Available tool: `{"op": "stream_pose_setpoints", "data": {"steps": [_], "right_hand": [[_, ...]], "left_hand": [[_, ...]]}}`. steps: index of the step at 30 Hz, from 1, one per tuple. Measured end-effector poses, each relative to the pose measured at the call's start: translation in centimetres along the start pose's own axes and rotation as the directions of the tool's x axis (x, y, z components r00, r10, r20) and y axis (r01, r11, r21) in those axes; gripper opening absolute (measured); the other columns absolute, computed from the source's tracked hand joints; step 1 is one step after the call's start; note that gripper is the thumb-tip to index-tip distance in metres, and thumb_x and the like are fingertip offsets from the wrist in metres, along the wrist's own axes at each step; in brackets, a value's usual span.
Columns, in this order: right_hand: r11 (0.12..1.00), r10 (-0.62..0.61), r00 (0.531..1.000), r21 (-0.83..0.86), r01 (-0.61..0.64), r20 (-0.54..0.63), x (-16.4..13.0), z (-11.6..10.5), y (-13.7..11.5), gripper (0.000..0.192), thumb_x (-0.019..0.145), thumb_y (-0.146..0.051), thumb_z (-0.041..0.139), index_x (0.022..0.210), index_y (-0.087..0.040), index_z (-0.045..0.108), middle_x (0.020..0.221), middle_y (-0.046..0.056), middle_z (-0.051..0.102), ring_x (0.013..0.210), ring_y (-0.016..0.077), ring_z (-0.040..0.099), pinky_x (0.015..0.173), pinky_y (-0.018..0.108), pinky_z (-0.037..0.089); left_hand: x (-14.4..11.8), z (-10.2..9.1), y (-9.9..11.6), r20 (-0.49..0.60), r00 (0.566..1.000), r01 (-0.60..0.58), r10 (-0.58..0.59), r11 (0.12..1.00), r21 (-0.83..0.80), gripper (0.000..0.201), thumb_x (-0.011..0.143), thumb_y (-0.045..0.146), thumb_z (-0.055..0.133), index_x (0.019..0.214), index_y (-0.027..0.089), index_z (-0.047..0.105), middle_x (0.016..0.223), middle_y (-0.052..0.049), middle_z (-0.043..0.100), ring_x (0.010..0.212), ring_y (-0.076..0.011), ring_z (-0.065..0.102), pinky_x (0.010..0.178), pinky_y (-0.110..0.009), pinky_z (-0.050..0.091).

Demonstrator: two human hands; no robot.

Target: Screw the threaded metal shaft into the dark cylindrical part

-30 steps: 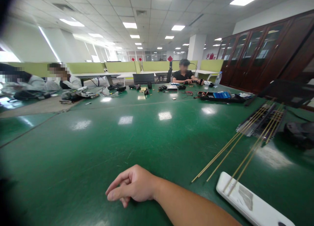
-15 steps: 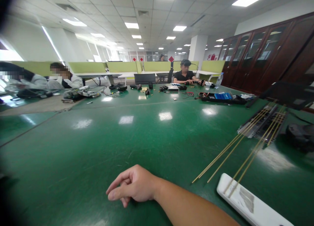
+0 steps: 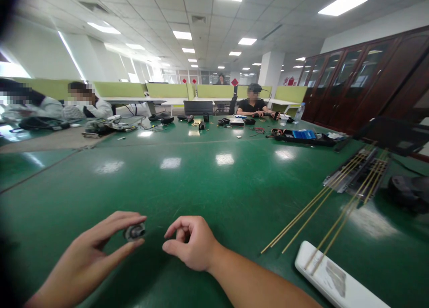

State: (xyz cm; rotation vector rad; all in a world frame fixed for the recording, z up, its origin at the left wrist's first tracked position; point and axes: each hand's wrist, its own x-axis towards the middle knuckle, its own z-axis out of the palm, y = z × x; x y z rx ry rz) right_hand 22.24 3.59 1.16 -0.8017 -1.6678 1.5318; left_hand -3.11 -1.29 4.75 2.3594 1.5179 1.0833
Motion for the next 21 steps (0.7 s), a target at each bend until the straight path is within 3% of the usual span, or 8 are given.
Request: {"op": "stream_pose_setpoints", "data": {"steps": [3,7,11,13,16,21], "right_hand": [[0.979,-0.006,0.999,-0.206,-0.001,-0.035,0.1,0.0,-0.2,0.02,0.074,-0.018,0.073,0.093,-0.016,0.067,0.057,-0.008,0.051,0.05,0.0069,0.041,0.053,0.02,0.034],[0.933,-0.007,1.0,-0.359,0.001,-0.016,0.2,0.2,-0.2,0.027,0.074,-0.016,0.07,0.1,-0.018,0.065,0.059,-0.008,0.053,0.051,0.0077,0.045,0.054,0.021,0.036],[0.941,-0.026,0.999,-0.339,0.016,-0.025,0.2,0.5,-0.2,0.055,0.073,-0.016,0.071,0.126,-0.022,0.054,0.063,-0.009,0.055,0.054,0.0093,0.05,0.059,0.022,0.041],[0.954,-0.045,0.998,-0.299,0.033,-0.033,0.2,0.7,-0.2,0.064,0.073,-0.015,0.071,0.133,-0.024,0.049,0.076,-0.006,0.06,0.057,0.0095,0.053,0.059,0.022,0.043],[0.957,-0.079,0.996,-0.284,0.065,-0.04,0.2,0.9,-0.1,0.059,0.073,-0.014,0.071,0.128,-0.025,0.053,0.095,-0.001,0.062,0.061,0.0086,0.055,0.061,0.023,0.045],[0.939,-0.104,0.994,-0.334,0.086,-0.035,0.1,1.2,-0.1,0.043,0.072,-0.013,0.072,0.112,-0.022,0.061,0.092,-0.001,0.062,0.065,0.0107,0.055,0.066,0.025,0.046]], "left_hand": [[0.0,2.6,-0.5,0.085,0.996,0.023,-0.021,0.999,-0.026,0.043,0.093,0.04,0.065,0.134,0.03,0.056,0.128,-0.006,0.059,0.116,-0.0218,0.06,0.095,-0.029,0.055],[-1.4,3.9,-1.5,0.058,0.998,-0.004,0.003,1.0,0.016,0.042,0.093,0.039,0.065,0.133,0.029,0.057,0.126,-0.007,0.06,0.112,-0.0217,0.063,0.092,-0.027,0.056],[-2.0,4.1,-2.0,-0.014,1.0,-0.014,0.014,0.999,0.029,0.047,0.09,0.042,0.069,0.133,0.028,0.056,0.121,-0.006,0.066,0.106,-0.0212,0.067,0.091,-0.027,0.058],[-2.0,4.3,-2.0,-0.041,0.999,-0.003,0.004,1.0,0.024,0.048,0.088,0.043,0.071,0.131,0.026,0.056,0.116,-0.006,0.068,0.103,-0.0217,0.069,0.091,-0.029,0.058],[-2.1,4.6,-2.0,-0.01,1.0,-0.001,0.001,1.0,-0.003,0.039,0.088,0.038,0.072,0.123,0.025,0.059,0.112,-0.004,0.069,0.101,-0.0199,0.069,0.09,-0.027,0.057],[-2.2,4.5,-1.8,0.025,0.999,-0.033,0.036,0.995,-0.091,0.034,0.089,0.029,0.072,0.12,0.026,0.059,0.114,-0.002,0.067,0.106,-0.0169,0.065,0.094,-0.025,0.053]]}}
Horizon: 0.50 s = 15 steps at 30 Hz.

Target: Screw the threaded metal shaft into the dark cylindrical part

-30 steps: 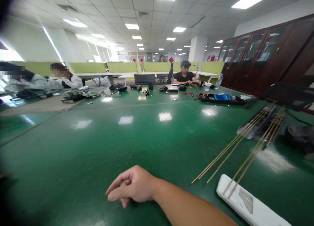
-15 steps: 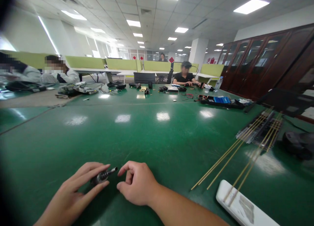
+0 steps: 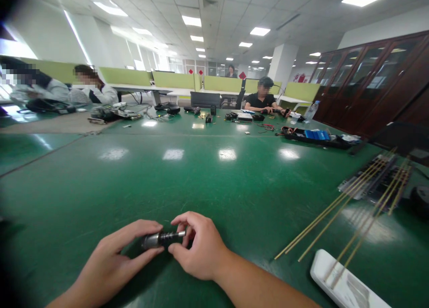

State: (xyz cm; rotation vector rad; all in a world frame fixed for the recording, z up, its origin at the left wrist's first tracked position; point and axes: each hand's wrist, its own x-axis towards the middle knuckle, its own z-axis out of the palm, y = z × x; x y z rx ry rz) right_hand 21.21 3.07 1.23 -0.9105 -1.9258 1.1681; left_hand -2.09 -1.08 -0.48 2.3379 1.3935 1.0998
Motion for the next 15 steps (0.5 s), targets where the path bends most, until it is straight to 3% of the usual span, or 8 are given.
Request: {"op": "stream_pose_setpoints", "data": {"steps": [15], "right_hand": [[0.992,-0.044,0.999,-0.118,0.046,0.016,0.07,0.01,-0.29,0.021,0.076,-0.016,0.072,0.096,-0.021,0.072,0.085,0.0,0.066,0.072,0.0138,0.061,0.069,0.025,0.047]], "left_hand": [[0.36,-0.11,0.63,0.064,0.998,-0.021,0.028,0.994,-0.112,0.032,0.089,0.024,0.071,0.119,0.025,0.062,0.11,-0.005,0.068,0.101,-0.0189,0.066,0.087,-0.027,0.056]]}}
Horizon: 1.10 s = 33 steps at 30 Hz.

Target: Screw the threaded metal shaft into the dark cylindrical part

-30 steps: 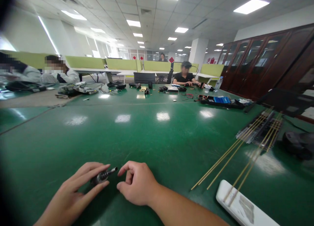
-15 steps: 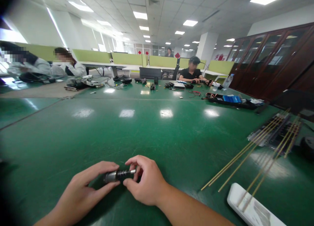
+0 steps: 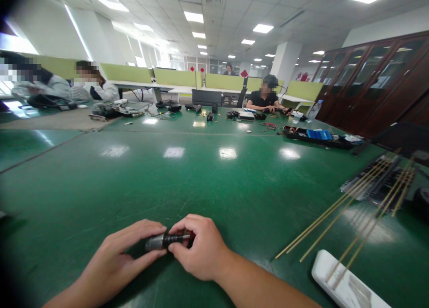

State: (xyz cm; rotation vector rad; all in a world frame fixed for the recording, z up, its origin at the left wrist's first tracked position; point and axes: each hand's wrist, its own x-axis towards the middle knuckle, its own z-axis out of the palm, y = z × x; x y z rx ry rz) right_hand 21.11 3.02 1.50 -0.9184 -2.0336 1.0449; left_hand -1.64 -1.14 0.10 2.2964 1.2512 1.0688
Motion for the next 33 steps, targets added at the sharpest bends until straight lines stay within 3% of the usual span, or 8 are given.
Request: {"op": "stream_pose_setpoints", "data": {"steps": [7,33], "right_hand": [[0.999,-0.027,0.999,-0.029,0.028,0.017,0.02,-0.1,-0.12,0.014,0.084,-0.027,0.071,0.094,-0.02,0.078,0.08,0.003,0.07,0.072,0.0147,0.063,0.069,0.026,0.046],[0.986,-0.086,0.995,-0.139,0.093,0.052,-0.15,-0.4,-0.53,0.011,0.086,-0.027,0.07,0.089,-0.02,0.077,0.077,0.001,0.07,0.072,0.014,0.063,0.068,0.025,0.043]], "left_hand": [[-0.11,-0.03,-0.06,-0.002,1.0,-0.013,0.013,1.0,0.019,0.034,0.089,0.023,0.072,0.121,0.025,0.061,0.111,-0.005,0.067,0.102,-0.0186,0.066,0.088,-0.027,0.056],[-0.51,-0.39,0.0,0.013,0.997,-0.072,0.071,0.993,0.09,0.04,0.089,0.018,0.071,0.126,0.026,0.058,0.117,-0.006,0.065,0.108,-0.0185,0.063,0.094,-0.028,0.055]]}}
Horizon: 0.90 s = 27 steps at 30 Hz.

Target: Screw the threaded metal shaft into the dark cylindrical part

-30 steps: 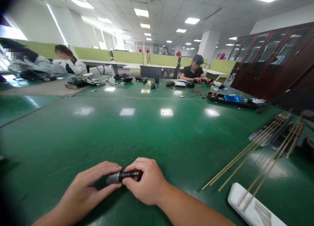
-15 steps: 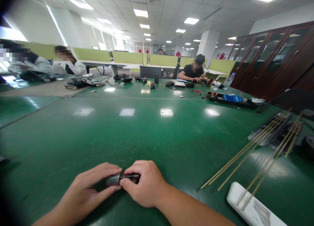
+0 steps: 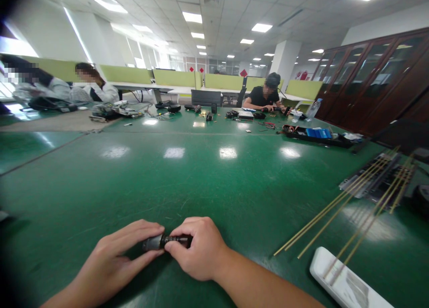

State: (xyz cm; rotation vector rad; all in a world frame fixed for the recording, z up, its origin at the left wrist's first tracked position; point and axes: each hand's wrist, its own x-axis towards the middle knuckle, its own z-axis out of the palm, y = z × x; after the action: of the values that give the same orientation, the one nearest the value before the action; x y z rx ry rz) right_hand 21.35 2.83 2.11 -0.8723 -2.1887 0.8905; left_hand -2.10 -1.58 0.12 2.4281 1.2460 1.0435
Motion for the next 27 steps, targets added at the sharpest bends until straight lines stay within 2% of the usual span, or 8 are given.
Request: {"op": "stream_pose_setpoints", "data": {"steps": [15,27], "right_hand": [[1.0,0.008,0.999,0.013,-0.007,-0.037,0.02,0.11,0.09,0.008,0.085,-0.024,0.07,0.088,-0.02,0.077,0.075,0.0,0.069,0.07,0.0129,0.062,0.067,0.024,0.043],[0.996,0.071,0.994,0.057,-0.066,-0.082,0.16,0.0,-0.04,0.009,0.084,-0.024,0.07,0.087,-0.02,0.077,0.073,0.0,0.067,0.066,0.0132,0.061,0.065,0.024,0.044]], "left_hand": [[0.24,-0.5,-0.01,-0.011,1.0,-0.009,0.009,1.0,-0.007,0.038,0.089,0.018,0.072,0.124,0.026,0.06,0.115,-0.003,0.065,0.106,-0.015,0.062,0.092,-0.024,0.054],[0.09,-0.99,-0.35,-0.053,0.998,0.02,-0.019,1.0,0.021,0.04,0.088,0.021,0.073,0.125,0.028,0.06,0.118,-0.001,0.065,0.109,-0.0151,0.062,0.097,-0.024,0.052]]}}
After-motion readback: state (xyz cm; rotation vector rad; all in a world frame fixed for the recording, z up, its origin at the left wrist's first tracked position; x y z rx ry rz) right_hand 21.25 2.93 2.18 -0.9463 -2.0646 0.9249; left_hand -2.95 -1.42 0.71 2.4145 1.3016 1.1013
